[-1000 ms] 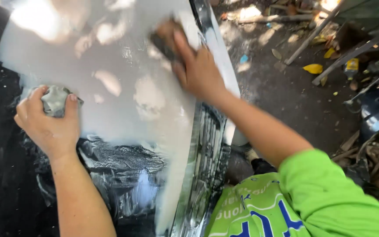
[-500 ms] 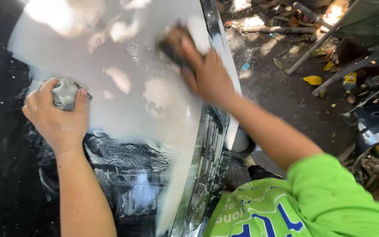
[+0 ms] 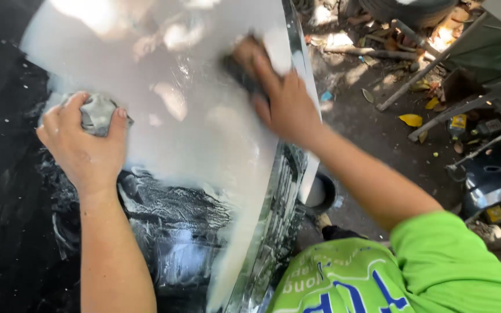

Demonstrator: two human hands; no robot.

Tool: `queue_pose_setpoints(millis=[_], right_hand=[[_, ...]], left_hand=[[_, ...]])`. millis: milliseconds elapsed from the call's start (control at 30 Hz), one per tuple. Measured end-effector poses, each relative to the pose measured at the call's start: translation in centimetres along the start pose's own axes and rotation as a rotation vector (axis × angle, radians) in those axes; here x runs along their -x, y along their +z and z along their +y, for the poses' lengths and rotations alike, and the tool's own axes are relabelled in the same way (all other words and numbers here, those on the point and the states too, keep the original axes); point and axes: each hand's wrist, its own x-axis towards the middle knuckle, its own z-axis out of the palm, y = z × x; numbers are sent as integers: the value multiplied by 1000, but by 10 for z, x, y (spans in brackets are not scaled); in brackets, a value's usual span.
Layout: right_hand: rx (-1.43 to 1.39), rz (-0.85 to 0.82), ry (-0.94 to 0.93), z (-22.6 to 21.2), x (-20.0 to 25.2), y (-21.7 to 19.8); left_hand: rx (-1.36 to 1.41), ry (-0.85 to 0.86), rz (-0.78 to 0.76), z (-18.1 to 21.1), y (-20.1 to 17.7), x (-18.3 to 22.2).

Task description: Sand and wipe the hood of a car using a sanding block and a wet cloth.

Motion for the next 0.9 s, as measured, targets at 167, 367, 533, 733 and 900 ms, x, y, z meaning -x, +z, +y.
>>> queue_pose_setpoints(millis=[167, 367, 533, 733, 900], right_hand=[[-61, -351, 82, -2, -18, -13], [37, -170, 140, 79, -130, 72], [-58, -129, -73, -3, 3, -7], [-94, -100, 29, 54, -117, 35], [85, -214, 287, 47, -99, 38]], left_hand=[[15, -46, -18, 4, 0, -2], [38, -43, 2, 4, 0, -1], [43, -34, -14, 11, -7, -1], [37, -39, 10, 5, -1, -1], [52, -56, 4, 7, -4, -5]])
